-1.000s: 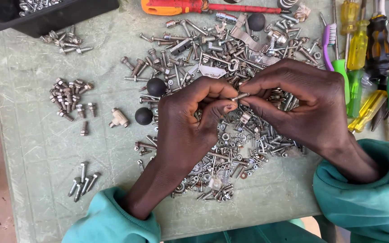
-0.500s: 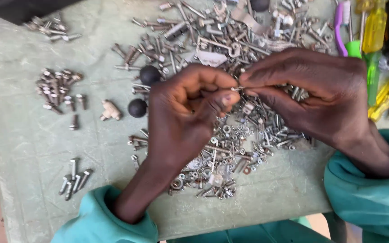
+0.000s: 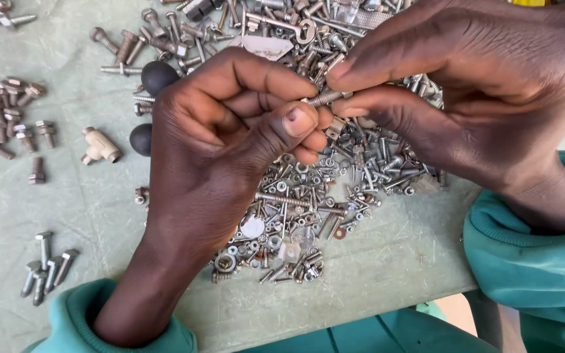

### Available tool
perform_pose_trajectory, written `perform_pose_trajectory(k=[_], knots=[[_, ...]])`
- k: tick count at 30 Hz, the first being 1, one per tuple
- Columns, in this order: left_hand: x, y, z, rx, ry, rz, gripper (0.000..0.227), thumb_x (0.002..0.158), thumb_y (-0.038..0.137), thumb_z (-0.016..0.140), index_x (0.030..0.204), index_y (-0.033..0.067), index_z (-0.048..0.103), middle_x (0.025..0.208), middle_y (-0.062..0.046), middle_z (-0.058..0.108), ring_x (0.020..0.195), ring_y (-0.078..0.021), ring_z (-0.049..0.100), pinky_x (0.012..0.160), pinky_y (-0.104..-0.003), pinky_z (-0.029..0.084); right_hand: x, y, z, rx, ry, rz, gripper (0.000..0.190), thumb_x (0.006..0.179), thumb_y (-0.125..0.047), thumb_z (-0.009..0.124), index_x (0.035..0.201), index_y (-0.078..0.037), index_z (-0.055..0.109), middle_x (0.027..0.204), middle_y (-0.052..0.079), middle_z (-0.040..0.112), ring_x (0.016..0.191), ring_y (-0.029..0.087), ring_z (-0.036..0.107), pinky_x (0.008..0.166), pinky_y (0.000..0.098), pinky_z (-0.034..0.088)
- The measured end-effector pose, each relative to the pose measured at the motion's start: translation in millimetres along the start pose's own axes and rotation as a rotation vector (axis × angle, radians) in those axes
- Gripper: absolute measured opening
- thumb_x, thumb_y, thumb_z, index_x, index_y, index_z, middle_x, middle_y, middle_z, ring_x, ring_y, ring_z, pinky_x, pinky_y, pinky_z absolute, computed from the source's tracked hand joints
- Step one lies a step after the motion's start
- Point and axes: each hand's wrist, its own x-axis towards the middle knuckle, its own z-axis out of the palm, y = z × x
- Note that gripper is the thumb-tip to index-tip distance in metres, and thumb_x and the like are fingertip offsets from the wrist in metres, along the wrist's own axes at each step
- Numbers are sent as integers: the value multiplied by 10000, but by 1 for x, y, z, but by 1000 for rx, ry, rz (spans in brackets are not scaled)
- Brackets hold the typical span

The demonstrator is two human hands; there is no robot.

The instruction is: Sorting through a pile of mixed screws, nuts, and bolts and threading nuts onto bolts

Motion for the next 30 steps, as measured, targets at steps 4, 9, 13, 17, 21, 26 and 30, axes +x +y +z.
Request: perform_pose_trajectory(k=[4,9,13,17,21,26,30], knots=[[0,-7,-3,62,-30,108,128,959,35,695,1051,-20,626,879,-154,725,765,-188,753,686,-255,666,2,-7,0,-6,10,21,222,999,26,806,1123,180,705,1029,270,729,940,337,729,843,381,591],[-3,-3,-1,200,-2,204,98,974,-26,729,1009,-3,641,878,-129,713,743,-157,721,668,-236,640,1,-6,0,-62,-23,-21,185,1034,-6,774,1058,147,672,1021,225,710,948,352,706,842,412,562],[-8,-1,3,244,15,236,107,962,30,735,983,3,633,961,-145,729,787,-153,703,704,-232,626,0,-5,2,-80,-37,-21,224,1066,-59,652,1056,163,669,995,230,696,921,372,698,835,439,554],[-11,1,4,370,-4,366,81,981,-50,705,972,-26,628,998,-179,710,900,-210,710,772,-276,625,-1,-2,5,-83,-60,15,268,1084,-140,544,999,98,636,884,170,624,779,306,606,711,404,462],[-10,5,4,534,-98,571,171,984,-211,632,976,-40,630,982,-198,711,831,-247,764,769,-319,664,-5,-2,13,-152,-64,125,394,1138,-230,384,814,-18,457,718,81,426,595,244,396,587,407,299],[-7,3,4,592,-144,703,230,935,-294,536,917,-85,631,962,-254,696,869,-346,744,763,-395,621,-1,-7,16,150,-47,323,523,1108,-288,331,671,-55,497,572,27,520,474,118,501,460,284,345],[-10,5,6,629,-136,752,219,975,-283,518,937,-92,618,978,-251,676,866,-355,712,776,-408,587,-2,-14,14,143,-37,458,548,1091,-337,322,763,1,602,607,69,620,497,106,554,457,252,385]])
